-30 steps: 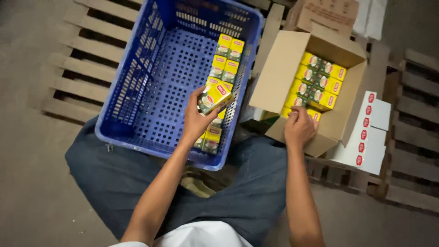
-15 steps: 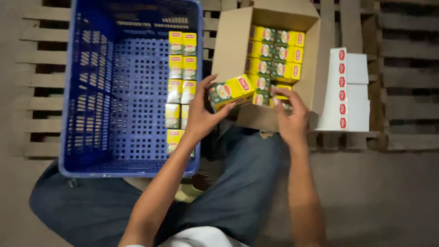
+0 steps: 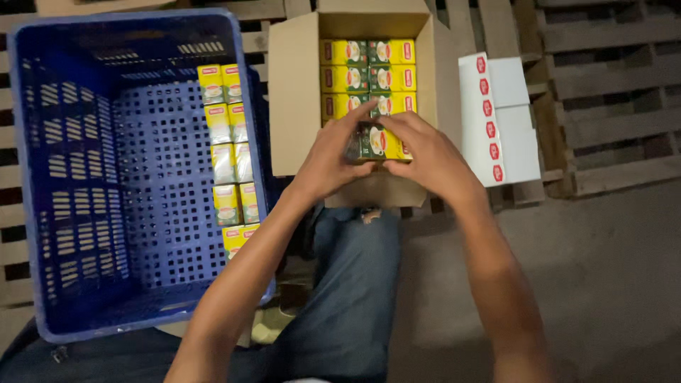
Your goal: The person transfers small yellow and green boxes from a cardboard box into a blue plastic basket. The person then closes the cardboard box and places it on top of other boxes.
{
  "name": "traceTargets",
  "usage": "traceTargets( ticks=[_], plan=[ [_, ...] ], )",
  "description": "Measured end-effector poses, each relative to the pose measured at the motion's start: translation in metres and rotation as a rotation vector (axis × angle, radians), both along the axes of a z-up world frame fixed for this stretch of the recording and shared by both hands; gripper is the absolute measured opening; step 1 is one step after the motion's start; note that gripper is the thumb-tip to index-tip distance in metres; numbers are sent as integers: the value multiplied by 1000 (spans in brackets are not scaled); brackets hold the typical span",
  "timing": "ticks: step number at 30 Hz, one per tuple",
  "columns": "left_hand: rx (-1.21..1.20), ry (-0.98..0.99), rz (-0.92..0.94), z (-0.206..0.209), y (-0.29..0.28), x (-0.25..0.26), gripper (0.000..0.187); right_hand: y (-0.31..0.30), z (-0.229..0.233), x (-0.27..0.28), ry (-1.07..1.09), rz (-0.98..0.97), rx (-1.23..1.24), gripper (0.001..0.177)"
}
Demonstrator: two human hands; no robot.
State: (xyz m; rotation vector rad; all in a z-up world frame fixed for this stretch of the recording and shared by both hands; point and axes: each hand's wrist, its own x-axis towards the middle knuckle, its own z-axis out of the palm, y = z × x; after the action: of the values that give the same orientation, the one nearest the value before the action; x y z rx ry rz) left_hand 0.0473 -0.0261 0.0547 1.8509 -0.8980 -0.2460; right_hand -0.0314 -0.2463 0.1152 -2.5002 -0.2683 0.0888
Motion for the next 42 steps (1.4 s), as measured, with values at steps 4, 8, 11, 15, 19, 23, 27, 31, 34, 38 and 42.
traceTargets(
  ticks=[4, 8, 11, 15, 19, 23, 27, 31, 34, 38, 42],
  plan=[
    [-45, 89, -11, 4, 5, -6, 103, -18, -26, 12, 9, -49, -31, 73],
    [62, -110, 37, -38, 4, -8, 78, -35, -44, 25, 10, -88, -211, 79],
    [141, -255, 32, -64, 3, -14, 63, -42, -71, 29, 71, -92, -265, 79],
    [262, -396, 78, -77, -1, -15, 51, -50, -117, 41, 87, -94, -470, 86],
    [303, -430, 80, -81, 3, -18, 47, -56, -156, 45, 49, -63, -533, 81],
    [322, -507, 115, -84, 0, -20, 39, -58, -157, 54, 48, -66, -549, 80],
    [346, -522, 124, -84, 2, -22, 34, -52, -148, 60, 74, -66, -527, 79],
    [346, -570, 129, -74, 2, -23, 30, -47, -142, 62, 99, -145, -415, 70],
    [350, -559, 121, -76, 2, -24, 29, -56, -174, 65, 113, -132, -503, 94],
    [321, -566, 137, -77, 0, -23, 29, -48, -180, 60, 112, -155, -532, 97],
    [319, -562, 139, -76, 1, -24, 31, -38, -161, 55, 158, -178, -514, 99]
  ],
)
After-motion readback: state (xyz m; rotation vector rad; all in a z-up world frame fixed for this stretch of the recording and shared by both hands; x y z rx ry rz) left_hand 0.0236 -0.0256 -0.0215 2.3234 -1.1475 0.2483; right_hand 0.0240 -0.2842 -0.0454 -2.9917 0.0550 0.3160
